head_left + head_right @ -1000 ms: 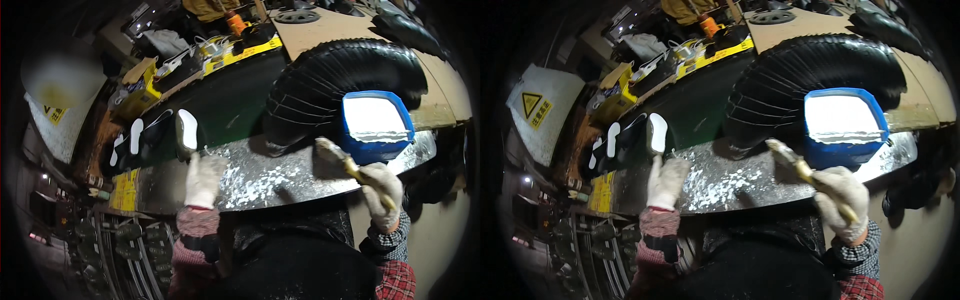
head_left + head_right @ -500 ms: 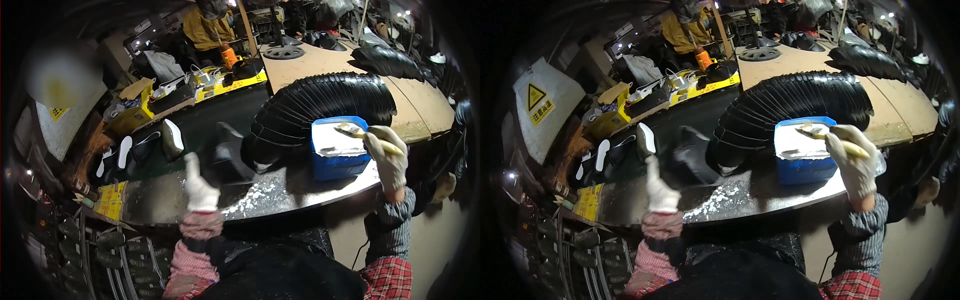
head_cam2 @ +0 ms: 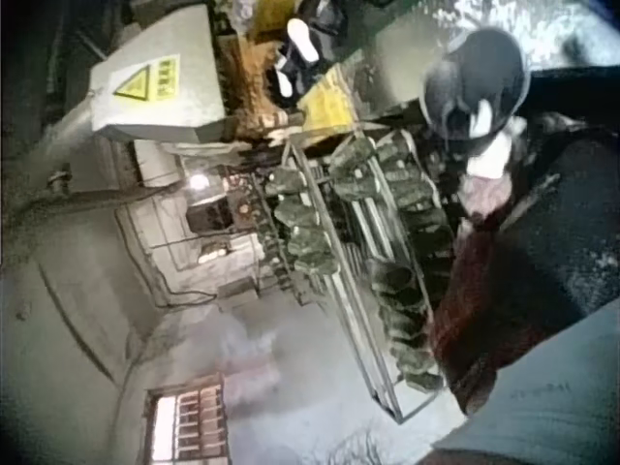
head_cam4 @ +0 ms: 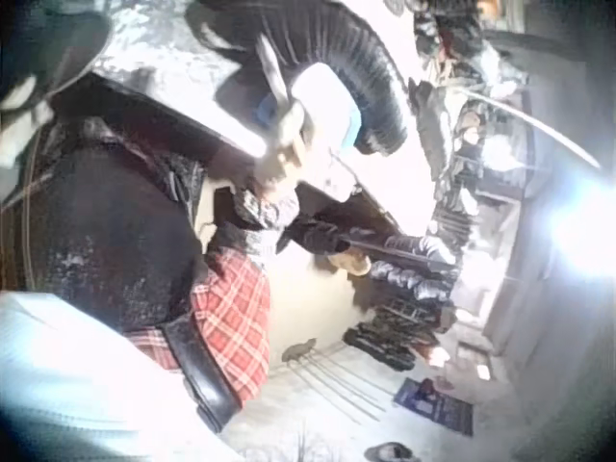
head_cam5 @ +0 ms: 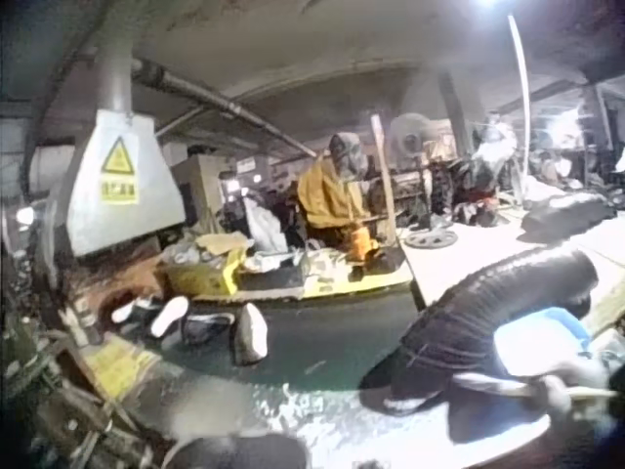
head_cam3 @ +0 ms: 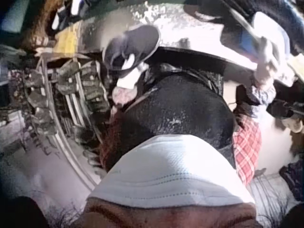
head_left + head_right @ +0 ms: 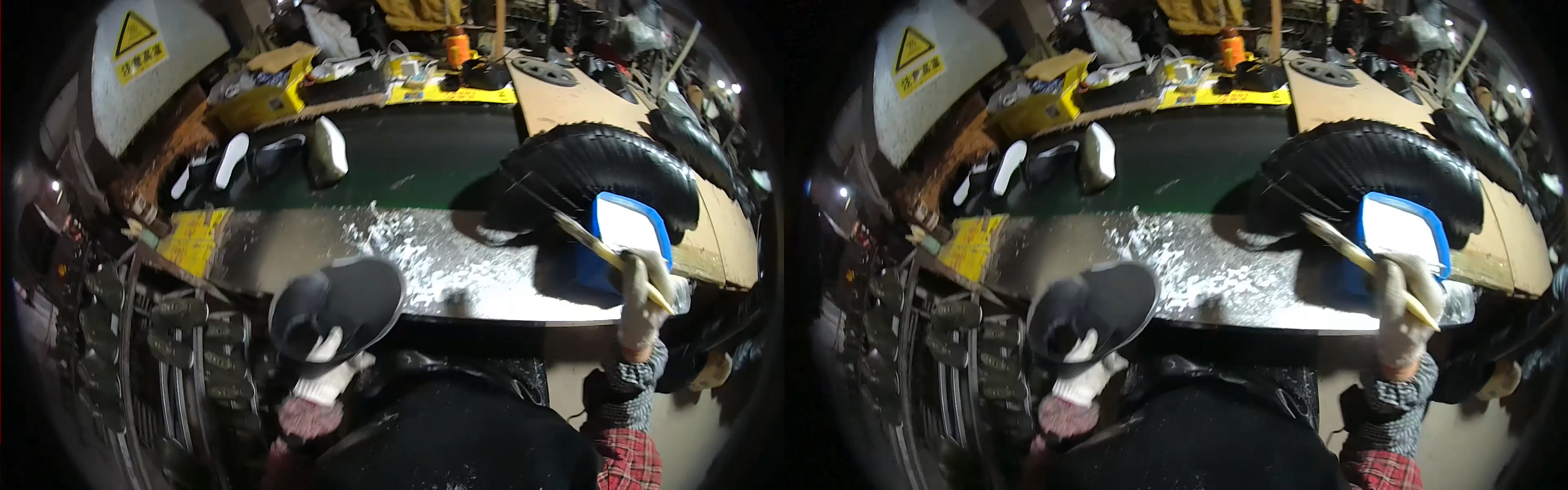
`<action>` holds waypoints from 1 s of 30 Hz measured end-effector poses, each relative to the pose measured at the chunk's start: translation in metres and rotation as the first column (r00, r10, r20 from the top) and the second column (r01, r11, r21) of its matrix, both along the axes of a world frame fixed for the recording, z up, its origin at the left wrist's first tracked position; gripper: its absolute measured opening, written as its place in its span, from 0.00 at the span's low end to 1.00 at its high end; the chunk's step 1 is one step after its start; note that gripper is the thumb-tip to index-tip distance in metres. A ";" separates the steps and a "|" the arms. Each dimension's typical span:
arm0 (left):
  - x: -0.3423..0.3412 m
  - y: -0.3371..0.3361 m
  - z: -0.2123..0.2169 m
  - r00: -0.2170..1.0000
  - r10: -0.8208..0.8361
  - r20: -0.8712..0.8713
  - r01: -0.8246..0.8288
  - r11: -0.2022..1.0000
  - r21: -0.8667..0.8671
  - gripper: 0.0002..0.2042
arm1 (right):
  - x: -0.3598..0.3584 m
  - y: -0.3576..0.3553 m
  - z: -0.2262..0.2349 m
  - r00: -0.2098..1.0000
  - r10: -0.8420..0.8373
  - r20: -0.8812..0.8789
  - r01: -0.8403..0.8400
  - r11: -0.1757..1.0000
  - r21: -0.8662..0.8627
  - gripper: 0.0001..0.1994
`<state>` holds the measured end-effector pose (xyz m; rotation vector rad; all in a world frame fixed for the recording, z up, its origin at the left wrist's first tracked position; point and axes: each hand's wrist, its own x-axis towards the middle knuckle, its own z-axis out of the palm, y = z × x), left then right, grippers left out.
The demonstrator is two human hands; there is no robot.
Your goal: The recorder is applying glue to shoe components including soles and uppers using a brush and placing them on a drying rack.
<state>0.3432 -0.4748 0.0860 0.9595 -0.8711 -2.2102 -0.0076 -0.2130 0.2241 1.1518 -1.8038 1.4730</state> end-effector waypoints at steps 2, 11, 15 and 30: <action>-0.020 -0.017 0.022 0.943 -0.254 0.216 0.278 0.957 -0.087 0.14 | 0.045 -0.051 0.026 0.701 0.357 0.617 -0.405 0.912 -0.067 0.11; -0.058 -0.020 0.046 0.983 0.092 -0.160 -0.132 0.956 -0.263 0.12 | 0.053 -0.169 -0.013 0.626 0.572 0.529 -0.660 0.751 -0.031 0.11; -0.069 -0.015 0.058 0.927 0.372 -0.045 -0.190 0.362 -0.912 0.09 | 0.061 -0.130 -0.029 0.554 0.451 0.699 -0.691 0.718 0.085 0.15; -0.084 -0.052 0.091 0.948 -0.203 0.247 0.305 0.801 -0.514 0.16 | 0.106 -0.121 0.014 0.264 0.936 0.233 -0.944 0.202 0.261 0.12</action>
